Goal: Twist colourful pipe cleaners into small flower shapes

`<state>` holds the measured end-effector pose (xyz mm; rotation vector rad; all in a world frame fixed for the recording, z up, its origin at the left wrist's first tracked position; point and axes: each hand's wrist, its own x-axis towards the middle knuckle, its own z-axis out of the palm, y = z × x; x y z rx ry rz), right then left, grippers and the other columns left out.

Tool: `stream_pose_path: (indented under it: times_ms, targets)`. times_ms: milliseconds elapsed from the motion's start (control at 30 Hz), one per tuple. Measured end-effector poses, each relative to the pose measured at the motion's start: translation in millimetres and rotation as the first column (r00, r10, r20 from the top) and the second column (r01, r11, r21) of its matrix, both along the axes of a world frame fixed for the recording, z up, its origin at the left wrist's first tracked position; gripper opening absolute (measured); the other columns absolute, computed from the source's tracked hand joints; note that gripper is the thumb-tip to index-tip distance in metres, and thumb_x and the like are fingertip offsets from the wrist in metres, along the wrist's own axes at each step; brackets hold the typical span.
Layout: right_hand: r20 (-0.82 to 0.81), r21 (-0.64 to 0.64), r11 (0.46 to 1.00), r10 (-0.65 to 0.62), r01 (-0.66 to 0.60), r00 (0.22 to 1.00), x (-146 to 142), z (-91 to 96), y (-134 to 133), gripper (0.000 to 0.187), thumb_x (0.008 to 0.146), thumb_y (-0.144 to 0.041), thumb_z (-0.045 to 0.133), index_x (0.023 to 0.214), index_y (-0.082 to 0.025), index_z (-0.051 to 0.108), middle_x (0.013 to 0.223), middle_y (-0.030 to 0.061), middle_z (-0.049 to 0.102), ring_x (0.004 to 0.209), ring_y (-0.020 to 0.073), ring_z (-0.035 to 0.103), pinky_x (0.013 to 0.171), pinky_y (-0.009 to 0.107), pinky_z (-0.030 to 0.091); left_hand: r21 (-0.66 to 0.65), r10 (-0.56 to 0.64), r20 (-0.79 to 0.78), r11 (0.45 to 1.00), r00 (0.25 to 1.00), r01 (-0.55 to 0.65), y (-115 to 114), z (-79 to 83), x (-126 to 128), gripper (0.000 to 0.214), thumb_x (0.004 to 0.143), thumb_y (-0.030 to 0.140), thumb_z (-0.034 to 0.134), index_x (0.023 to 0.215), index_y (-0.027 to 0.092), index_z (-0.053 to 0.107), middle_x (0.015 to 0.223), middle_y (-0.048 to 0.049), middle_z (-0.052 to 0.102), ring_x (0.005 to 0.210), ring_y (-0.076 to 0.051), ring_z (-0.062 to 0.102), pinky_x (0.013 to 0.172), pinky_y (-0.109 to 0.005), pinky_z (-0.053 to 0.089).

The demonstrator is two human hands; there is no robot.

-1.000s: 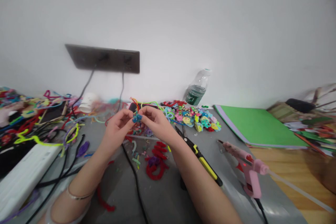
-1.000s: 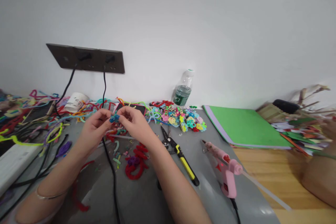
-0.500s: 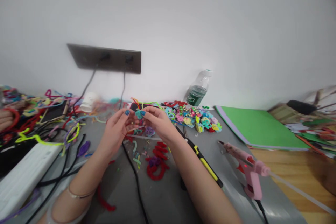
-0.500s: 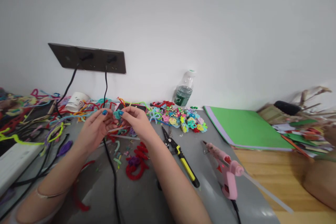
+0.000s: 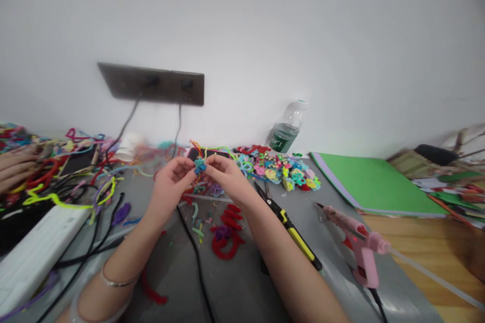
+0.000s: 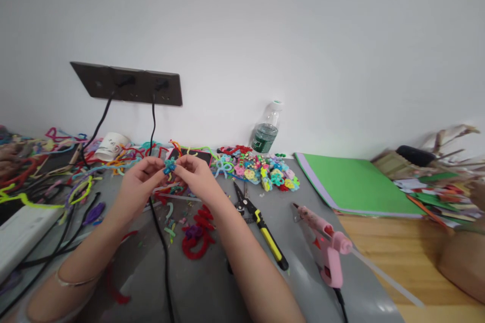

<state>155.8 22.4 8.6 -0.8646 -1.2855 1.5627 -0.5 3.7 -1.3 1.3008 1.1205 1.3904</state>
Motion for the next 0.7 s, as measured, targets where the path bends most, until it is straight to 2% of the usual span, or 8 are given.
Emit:
stream_pose_path:
  times_ms: [167,333,467,700]
  targets:
    - [0.012,0.024,1.0,-0.003,0.003,1.0,-0.3,-1.6,1.4,0.029,0.073,-0.041,0.073,0.079,-0.019,0.056,0.067,-0.0033,0.056,0.058,0.0102,0.053,0.054,0.023,0.042,-0.008,0.007,-0.089,1.0,0.996,-0.008,-1.7,0.6,2.2,0.019,0.076,0.035,0.07,0.08,0.018,0.065,0.058,0.0041,0.055,0.05,-0.01,0.048,0.048,-0.02,0.039]
    - [0.031,0.149,0.989,-0.022,0.017,0.999,-0.7,-3.4,3.0,0.027,0.075,-0.038,0.073,0.085,-0.018,0.057,0.072,-0.0026,0.057,0.057,0.0095,0.052,0.055,0.024,0.045,0.076,0.001,-0.218,0.997,0.976,0.016,-1.1,3.2,0.8,0.015,0.075,0.032,0.069,0.074,0.018,0.064,0.065,0.0015,0.06,0.06,-0.013,0.052,0.056,-0.022,0.041]
    - [0.04,0.124,0.99,0.065,-0.07,0.997,7.2,0.9,2.7,0.028,0.076,-0.041,0.073,0.082,-0.017,0.059,0.072,-0.0021,0.059,0.057,0.0094,0.054,0.057,0.024,0.048,-0.065,-0.185,-0.169,0.982,0.968,0.176,0.5,3.0,-4.1,0.023,0.078,0.039,0.069,0.079,0.017,0.066,0.065,0.0015,0.057,0.054,-0.011,0.046,0.049,-0.02,0.036]
    - [0.103,0.028,0.972,0.229,-0.233,0.968,20.1,8.7,1.1,0.025,0.074,-0.036,0.075,0.081,-0.016,0.063,0.069,-0.003,0.061,0.056,0.0075,0.055,0.058,0.022,0.049,-0.237,-0.461,-0.063,0.868,0.885,0.436,0.7,8.4,-18.0,0.025,0.078,0.042,0.071,0.077,0.017,0.067,0.07,0.0003,0.056,0.055,-0.009,0.044,0.05,-0.02,0.037]
